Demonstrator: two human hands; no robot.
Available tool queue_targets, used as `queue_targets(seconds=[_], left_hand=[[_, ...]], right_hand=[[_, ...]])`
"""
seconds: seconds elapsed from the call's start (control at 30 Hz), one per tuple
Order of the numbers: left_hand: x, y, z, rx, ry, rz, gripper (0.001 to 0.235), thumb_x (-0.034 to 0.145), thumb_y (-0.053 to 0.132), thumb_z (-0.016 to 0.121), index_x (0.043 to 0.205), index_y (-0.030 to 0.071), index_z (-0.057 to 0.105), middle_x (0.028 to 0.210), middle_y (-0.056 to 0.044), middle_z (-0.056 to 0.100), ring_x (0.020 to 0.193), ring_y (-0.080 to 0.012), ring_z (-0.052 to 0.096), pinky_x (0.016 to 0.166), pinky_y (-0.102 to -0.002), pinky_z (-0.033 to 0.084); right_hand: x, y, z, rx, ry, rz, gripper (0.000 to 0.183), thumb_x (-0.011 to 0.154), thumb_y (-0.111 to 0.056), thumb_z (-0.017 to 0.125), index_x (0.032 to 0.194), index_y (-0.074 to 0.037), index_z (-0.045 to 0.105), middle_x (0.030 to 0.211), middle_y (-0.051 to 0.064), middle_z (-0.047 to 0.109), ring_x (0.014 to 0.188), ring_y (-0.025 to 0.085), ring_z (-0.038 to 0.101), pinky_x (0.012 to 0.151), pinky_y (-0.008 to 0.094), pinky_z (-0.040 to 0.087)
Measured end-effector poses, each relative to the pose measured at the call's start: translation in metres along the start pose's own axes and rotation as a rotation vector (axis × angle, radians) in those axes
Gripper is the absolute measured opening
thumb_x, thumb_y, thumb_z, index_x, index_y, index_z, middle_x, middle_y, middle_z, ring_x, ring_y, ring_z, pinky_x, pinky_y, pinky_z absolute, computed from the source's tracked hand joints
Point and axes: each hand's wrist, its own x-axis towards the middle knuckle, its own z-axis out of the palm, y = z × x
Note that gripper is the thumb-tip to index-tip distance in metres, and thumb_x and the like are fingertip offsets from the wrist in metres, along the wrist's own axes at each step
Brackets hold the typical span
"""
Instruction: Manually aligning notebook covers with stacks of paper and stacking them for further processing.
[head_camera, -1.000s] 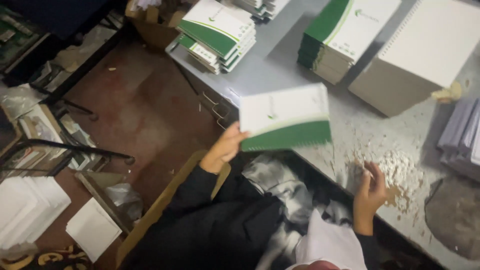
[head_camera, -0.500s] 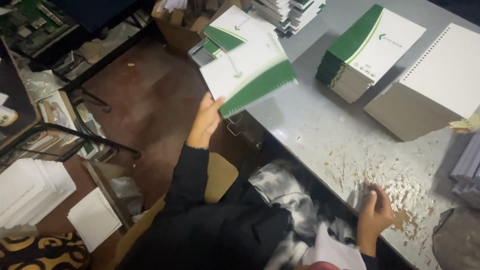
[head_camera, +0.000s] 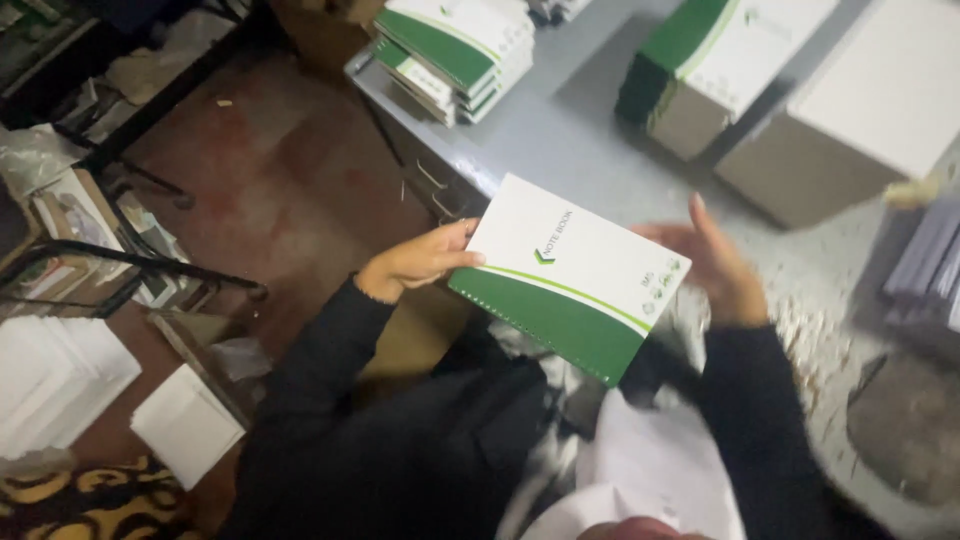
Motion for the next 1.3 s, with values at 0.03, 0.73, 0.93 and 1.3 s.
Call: queue_targets(seconds=[0.03,0.73,0.93,1.3], left_hand=[[0.001,-0.001,0.002,0.055,-0.076,-0.034,0.053,0.098,0.004,0.066,0.146,-0.002,0.044,0.131,-0.016,0.065,0.114,-0.0200,0.065,0.092,-0.042,0.060],[0.056,0.072,-0.155,0.103,-0.235,-0.073,0.062,0.094,0.053,0.048,0.139,0.011,0.052,0.101,-0.014,0.076,0.076,-0.0195,0.076,0.056,-0.033,0.065],[0.071,0.061,-0.178,-0.591,0.149,0.256,0.094,0.084,0.085,0.038,0.137,0.010,0.058,0.126,-0.018,0.070,0.107,-0.0347,0.072,0.092,-0.048,0.060],[0.109,0.093,-0.159,-0.343,0.950,0.447,0.069,0.095,0.040,0.078,0.141,-0.005,0.051,0.133,-0.031,0.056,0.120,-0.0515,0.061,0.103,-0.056,0.054]], right_hand=[[-0.002,-0.019,0.020,-0.054,-0.337,0.048,0.104,0.098,-0.077,0.028,0.149,0.012,0.040,0.129,0.034,0.062,0.114,0.043,0.064,0.091,0.058,0.051],[0.073,-0.038,0.146,-0.536,-0.129,0.025,0.042,0.088,-0.008,0.072,0.126,0.009,0.068,0.103,0.032,0.074,0.093,0.039,0.073,0.078,0.053,0.059],[0.219,-0.029,0.164,-0.251,-0.005,-0.204,0.045,0.093,-0.018,0.078,0.129,0.006,0.065,0.113,0.026,0.070,0.107,0.036,0.072,0.089,0.054,0.058],[0.389,-0.033,0.215,0.029,0.339,-0.405,0.059,0.090,-0.012,0.081,0.135,0.013,0.052,0.125,0.038,0.055,0.114,0.050,0.067,0.093,0.058,0.062]])
